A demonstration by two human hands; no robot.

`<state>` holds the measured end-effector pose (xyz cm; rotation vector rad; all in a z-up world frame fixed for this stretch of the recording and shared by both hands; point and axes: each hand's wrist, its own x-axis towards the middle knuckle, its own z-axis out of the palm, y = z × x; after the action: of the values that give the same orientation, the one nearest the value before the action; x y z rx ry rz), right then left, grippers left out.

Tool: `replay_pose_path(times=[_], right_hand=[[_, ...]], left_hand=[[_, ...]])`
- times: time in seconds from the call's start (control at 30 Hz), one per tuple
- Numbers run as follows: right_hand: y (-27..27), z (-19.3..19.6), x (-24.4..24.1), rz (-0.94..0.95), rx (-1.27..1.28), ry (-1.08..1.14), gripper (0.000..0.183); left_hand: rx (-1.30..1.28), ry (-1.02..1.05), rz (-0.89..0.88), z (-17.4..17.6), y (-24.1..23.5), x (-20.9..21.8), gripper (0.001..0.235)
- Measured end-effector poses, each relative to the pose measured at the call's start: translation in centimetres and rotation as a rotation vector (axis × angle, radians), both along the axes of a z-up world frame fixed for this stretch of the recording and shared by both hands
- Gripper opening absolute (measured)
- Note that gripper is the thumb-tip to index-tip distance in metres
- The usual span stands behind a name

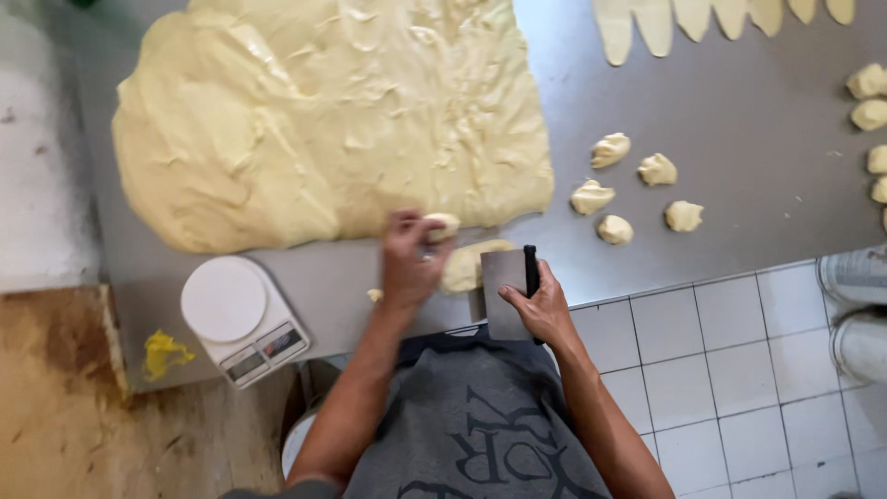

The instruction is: The person portions a large mass of dough into smaller pieces using a bench scraper and a digital scale. They repeatedly cut a piece, weigh it, adjust it to the target weight, and place it on the table. Another person is seen rolling out some of the portioned dough in the background.

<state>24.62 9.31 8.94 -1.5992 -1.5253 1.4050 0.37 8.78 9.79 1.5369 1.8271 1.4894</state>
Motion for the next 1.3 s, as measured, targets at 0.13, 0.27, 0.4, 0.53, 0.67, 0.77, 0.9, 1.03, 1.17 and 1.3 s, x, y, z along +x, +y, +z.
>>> replay_pose_path(times=[0.13,0.27,0.4,0.53,0.67,0.77,0.9,1.03,1.17,1.3], right_hand=[[0.8,0.2,5.6,-0.068,0.076,-0.038,0.050],[1.5,-0.3,9.7,-0.148,-0.018,-0.055,0.048],[1.7,3.3,9.9,-0.099,0.061,0.018,0.042],[1.8,-1.6,10.0,-0.091,-0.046,-0.152,0.031],[2.5,2.0,4.6,0.026,0.001,-0.096,0.044],[2.4,0.9,1.2,0.118,-0.033,-0.087,0.057],[2.8,2.0,-4.0,0.246,-0.023,-0.178,0.062],[1.8,1.4,-6.4,0.387,0.052,-0.354,0.059],[0.2,-0.8,-8.0,0.449,0.124,-0.577,0.070],[-0.1,-2.6,-9.4,0.486,0.229,-0.598,0.071]], left_hand=[[0.140,-0.202,-0.204,5.2,8.2,14.4,0.035],[0.245,-0.173,-0.647,7.9,12.6,24.7,0.078],[-0.125,0.223,-0.950,5.0,11.0,25.9,0.059],[0.074,0.257,-0.588,-1.4,6.3,16.6,0.056],[-0.212,0.342,-0.235,-5.1,-1.0,6.9,0.052],[-0.243,0.403,-0.181,-6.8,-4.6,3.7,0.076],[-0.210,0.483,-0.195,-9.0,-5.6,1.9,0.068],[-0.225,0.418,-0.155,-9.9,-6.6,1.1,0.051],[-0.252,0.322,-0.157,-11.0,-7.8,1.2,0.044],[-0.176,0.311,-0.070,-10.2,-8.4,0.8,0.033]])
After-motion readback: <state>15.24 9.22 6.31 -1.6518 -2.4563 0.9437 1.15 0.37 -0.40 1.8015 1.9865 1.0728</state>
